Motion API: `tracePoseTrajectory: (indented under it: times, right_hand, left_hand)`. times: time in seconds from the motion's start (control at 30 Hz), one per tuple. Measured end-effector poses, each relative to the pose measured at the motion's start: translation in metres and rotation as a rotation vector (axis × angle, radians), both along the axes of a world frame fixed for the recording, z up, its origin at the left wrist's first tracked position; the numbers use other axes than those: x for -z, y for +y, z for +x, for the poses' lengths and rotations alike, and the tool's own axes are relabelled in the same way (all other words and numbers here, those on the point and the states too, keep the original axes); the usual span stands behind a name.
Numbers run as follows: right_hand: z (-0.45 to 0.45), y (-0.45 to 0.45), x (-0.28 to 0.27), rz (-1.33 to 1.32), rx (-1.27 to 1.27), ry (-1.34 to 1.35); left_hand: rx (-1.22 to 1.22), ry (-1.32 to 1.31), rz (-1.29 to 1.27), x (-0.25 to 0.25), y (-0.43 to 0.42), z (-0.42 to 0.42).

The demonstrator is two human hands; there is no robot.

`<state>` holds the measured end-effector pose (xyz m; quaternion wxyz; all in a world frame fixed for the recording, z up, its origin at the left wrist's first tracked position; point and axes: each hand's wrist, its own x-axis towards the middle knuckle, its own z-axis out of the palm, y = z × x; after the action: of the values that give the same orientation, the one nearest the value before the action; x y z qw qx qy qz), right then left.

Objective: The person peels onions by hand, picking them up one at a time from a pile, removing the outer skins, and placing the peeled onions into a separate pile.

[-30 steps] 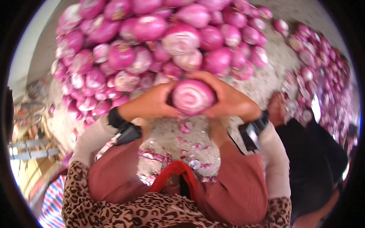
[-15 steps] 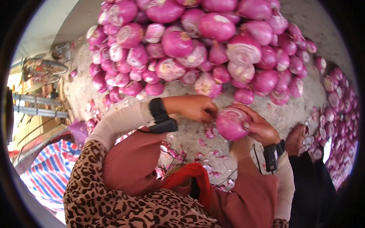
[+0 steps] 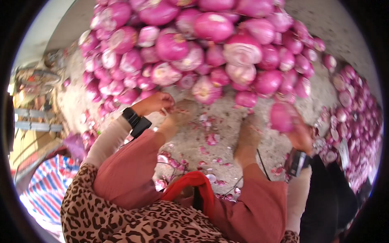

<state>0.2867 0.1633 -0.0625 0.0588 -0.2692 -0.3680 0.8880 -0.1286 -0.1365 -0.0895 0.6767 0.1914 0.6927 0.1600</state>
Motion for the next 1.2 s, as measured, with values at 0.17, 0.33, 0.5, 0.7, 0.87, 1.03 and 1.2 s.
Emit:
tracePoseTrajectory:
  times: [0.17,0.33,0.5,0.7,0.87,1.03,1.2]
  right_hand:
    - [0.023,0.026,0.01,-0.026,0.394,-0.107]
    - [0.025,0.003,0.004,0.011,0.33,-0.219]
    - [-0.043,-0.022,-0.031,0.046,-0.127,-0.104]
    - [-0.053,-0.019,-0.013,0.043,-0.16,-0.069]
    - [-0.007,0.002,-0.004,0.06,0.111,-0.129]
    - [0.023,0.043,0.006,0.016,0.424,-0.11]
    - [0.055,0.101,0.031,-0.028,0.428,-0.291]
  left_hand:
    - [-0.337,-0.113,-0.141,-0.002,-0.067,-0.038]
    - [-0.266,-0.338,-0.149,-0.005,-0.062,-0.032]
    - [-0.262,-0.238,0.079,0.007,-0.033,-0.02]
    - [-0.424,-0.126,0.055,0.006,-0.079,-0.019]
    - [-0.803,0.303,0.194,-0.011,-0.14,0.002]
    - [-1.019,0.71,-0.232,0.005,-0.183,0.014]
    - [-0.942,0.294,-0.161,0.016,-0.153,0.017]
